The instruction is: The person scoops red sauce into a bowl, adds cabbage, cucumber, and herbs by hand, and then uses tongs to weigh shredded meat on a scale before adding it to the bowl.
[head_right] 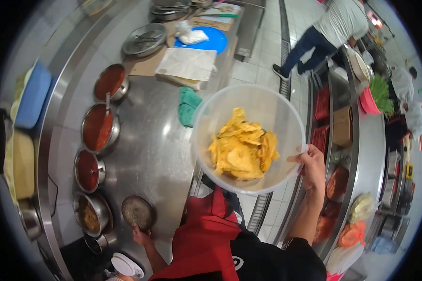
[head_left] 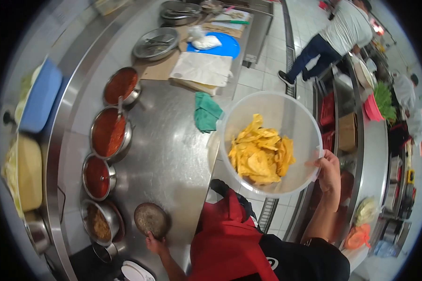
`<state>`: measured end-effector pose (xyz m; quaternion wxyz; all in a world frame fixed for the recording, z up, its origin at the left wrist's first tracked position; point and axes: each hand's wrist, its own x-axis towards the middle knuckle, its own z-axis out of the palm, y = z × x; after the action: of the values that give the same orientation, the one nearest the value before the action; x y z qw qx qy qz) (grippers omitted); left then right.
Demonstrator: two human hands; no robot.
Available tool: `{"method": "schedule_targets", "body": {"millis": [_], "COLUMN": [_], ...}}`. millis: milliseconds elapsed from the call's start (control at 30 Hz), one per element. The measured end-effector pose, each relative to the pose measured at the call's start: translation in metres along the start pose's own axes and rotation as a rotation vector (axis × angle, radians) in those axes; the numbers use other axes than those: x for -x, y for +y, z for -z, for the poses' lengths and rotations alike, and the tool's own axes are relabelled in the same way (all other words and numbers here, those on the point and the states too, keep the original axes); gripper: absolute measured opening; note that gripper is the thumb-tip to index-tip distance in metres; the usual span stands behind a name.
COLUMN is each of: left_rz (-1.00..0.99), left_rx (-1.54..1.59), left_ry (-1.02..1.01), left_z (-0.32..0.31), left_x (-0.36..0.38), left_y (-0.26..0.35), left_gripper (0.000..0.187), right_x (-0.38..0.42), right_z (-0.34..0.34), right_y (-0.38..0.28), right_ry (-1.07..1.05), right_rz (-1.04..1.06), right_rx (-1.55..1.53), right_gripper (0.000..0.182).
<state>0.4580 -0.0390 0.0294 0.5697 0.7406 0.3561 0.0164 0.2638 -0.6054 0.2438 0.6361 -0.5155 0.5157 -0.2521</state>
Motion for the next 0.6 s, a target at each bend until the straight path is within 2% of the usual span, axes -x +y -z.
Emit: {"method": "schedule_targets", "body": {"millis": [133, 267, 433, 500, 600], "left_rz": [-0.098, -0.144, -0.216, -0.173, -0.211], "left_rx": [-0.043, -0.008, -0.122, -0.181, -0.194], "left_ry": [0.004, 0.110, 0.184, 0.211, 0.236], "left_z": [-0.004, -0.017, -0.016, -0.012, -0.013], "left_x": [0.004, 0.005, 0.017, 0.012, 0.016], "left_y": [0.000, -0.003, -0.003, -0.010, -0.009], "left_gripper": [0.036, 0.041, 0.041, 0.044, 0.047], "right_x": [-0.037, -0.106, -0.195, -0.238, -0.289], "right_z": [0.020, 0.019, 0.005, -0.008, -0.040], "right_y": [0.032, 0.087, 0.159, 0.204, 0.272], "right_ry": [0.204, 0.372, 0.378, 0.410, 0.438], "right_rz": [-0.013, -0.038, -0.005, 0.010, -0.003], "right_rx": [0.042, 0.065, 0.021, 0.044, 0.123], "right_gripper": [0.025, 0.022, 0.021, 0.021, 0.022]}}
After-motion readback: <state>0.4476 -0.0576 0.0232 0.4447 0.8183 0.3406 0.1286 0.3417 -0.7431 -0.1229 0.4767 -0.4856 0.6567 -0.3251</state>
